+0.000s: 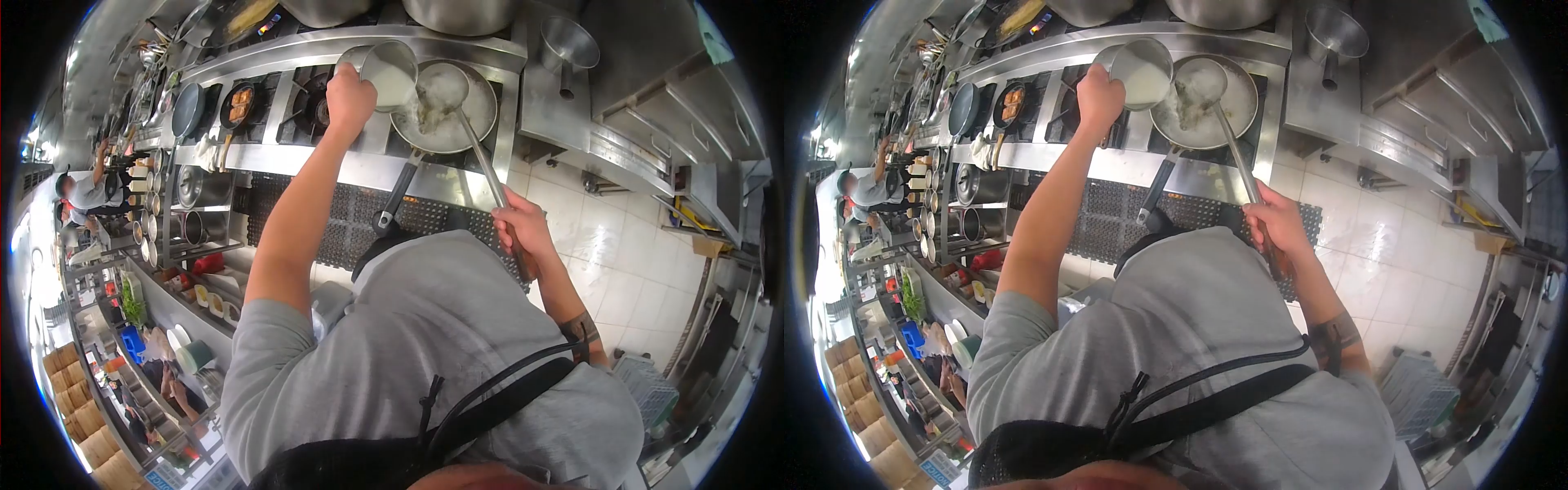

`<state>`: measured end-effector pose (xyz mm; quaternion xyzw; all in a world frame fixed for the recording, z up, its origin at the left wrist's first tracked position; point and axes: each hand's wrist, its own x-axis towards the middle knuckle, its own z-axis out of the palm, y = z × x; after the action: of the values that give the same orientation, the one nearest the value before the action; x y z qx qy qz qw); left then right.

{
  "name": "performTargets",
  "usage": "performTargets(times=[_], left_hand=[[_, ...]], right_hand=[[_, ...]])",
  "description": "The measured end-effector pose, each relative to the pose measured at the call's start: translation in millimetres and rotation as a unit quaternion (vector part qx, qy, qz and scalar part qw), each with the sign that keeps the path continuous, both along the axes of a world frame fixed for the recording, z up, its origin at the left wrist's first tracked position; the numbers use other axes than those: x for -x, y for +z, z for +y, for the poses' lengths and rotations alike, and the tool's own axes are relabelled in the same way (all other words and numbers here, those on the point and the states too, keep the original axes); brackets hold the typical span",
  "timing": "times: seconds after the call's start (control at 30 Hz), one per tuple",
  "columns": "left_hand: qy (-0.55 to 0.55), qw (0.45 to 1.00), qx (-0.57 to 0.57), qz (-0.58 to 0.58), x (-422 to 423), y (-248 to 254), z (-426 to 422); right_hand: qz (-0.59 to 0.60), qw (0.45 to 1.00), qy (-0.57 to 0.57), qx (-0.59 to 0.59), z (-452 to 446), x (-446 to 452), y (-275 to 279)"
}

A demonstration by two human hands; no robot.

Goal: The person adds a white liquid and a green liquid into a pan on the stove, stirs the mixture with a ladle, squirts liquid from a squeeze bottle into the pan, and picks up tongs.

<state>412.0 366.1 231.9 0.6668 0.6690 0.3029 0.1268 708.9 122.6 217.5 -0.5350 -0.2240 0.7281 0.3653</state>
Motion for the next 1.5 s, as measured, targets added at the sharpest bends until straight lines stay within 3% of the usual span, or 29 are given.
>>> performTargets(times=[0.33,0.4,0.43,0.5,0.53,0.6,0.73,0.8,0.83,0.87,0.93,1.0,1.07,1.1,1.13,1.17,1.2,1.23,1.27,1.3,1.33,1.4,1.47,1.5], left_hand=[[-0.026,0.999,-0.017,0.012,-15.5,4.4,4.8],[-0.038,0.998,-0.047,0.009,-17.8,4.3,5.9],[-0.038,0.998,-0.047,0.010,-18.7,4.8,6.3],[-0.040,0.999,-0.031,0.000,-21.3,9.8,6.0],[-0.040,0.999,-0.031,0.001,-21.6,8.9,6.7],[-0.043,0.998,-0.051,-0.010,-22.3,5.8,9.0],[-0.048,0.997,-0.057,-0.009,-25.0,7.2,9.2],[-0.051,0.997,-0.059,-0.018,-26.0,8.2,9.0],[-0.050,0.997,-0.058,-0.018,-26.1,8.7,8.8],[-0.048,0.997,-0.056,-0.020,-26.6,9.0,8.9],[-0.045,0.997,-0.054,-0.022,-27.5,10.1,9.0],[-0.052,0.996,-0.063,-0.026,-26.7,11.8,7.5],[-0.050,0.997,-0.057,-0.020,-25.6,11.6,7.9],[-0.050,0.997,-0.053,-0.015,-26.5,11.0,8.5],[-0.052,0.997,-0.053,-0.016,-27.7,10.6,8.6],[-0.051,0.997,-0.058,-0.019,-27.9,10.7,8.3],[-0.050,0.996,-0.064,-0.021,-27.4,11.4,8.6],[-0.050,0.996,-0.064,-0.021,-26.2,10.9,9.1],[-0.053,0.996,-0.067,-0.018,-24.6,9.4,10.2],[-0.056,0.996,-0.069,-0.015,-23.9,9.5,10.6],[-0.057,0.996,-0.068,-0.015,-23.4,9.2,11.0],[-0.053,0.997,-0.059,-0.013,-23.3,9.9,10.2],[-0.057,0.996,-0.063,-0.016,-20.3,7.0,12.6],[-0.065,0.995,-0.068,-0.017,-18.8,5.6,13.4]], right_hand=[[-0.256,0.961,0.050,-0.096,12.5,-9.0,14.5],[-0.372,0.920,0.071,-0.097,15.2,-11.6,5.2],[-0.372,0.920,0.071,-0.097,16.3,-13.8,-1.2],[-0.499,0.846,0.115,-0.151,18.3,-20.5,-21.4],[-0.498,0.846,0.115,-0.151,19.4,-25.4,-39.1],[-0.586,0.770,0.147,-0.206,21.7,-31.2,-78.7],[-0.566,0.783,0.146,-0.213,23.4,-15.6,-102.6],[-0.297,0.945,0.124,-0.066,25.0,-4.0,-76.7],[-0.181,0.978,0.089,-0.042,23.4,-3.5,-60.6],[-0.181,0.979,0.089,-0.041,24.7,-11.2,-45.2],[-0.033,0.995,0.056,0.070,27.2,-36.7,-21.0],[-0.104,0.990,0.085,0.048,27.0,-42.2,-11.3],[-0.387,0.904,0.165,-0.070,25.9,-34.7,-5.4],[-0.388,0.905,0.164,-0.068,23.0,-31.7,-27.4],[-0.488,0.839,0.165,-0.172,18.8,-25.7,-66.7],[-0.577,0.753,0.163,-0.273,20.7,-16.1,-69.5],[-0.577,0.752,0.162,-0.274,20.8,-12.5,-69.2],[-0.445,0.867,0.144,-0.174,19.2,-5.4,-69.0],[-0.293,0.946,0.120,-0.066,19.1,1.2,-57.4],[-0.204,0.972,0.104,-0.049,17.0,-0.9,-49.1],[-0.204,0.972,0.104,-0.049,15.4,-8.3,-36.3],[-0.080,0.993,0.066,0.052,14.6,-28.2,-10.3],[-0.137,0.985,0.097,0.033,16.2,-36.1,-10.1],[-0.271,0.953,0.139,-0.011,17.5,-31.5,-4.3]])
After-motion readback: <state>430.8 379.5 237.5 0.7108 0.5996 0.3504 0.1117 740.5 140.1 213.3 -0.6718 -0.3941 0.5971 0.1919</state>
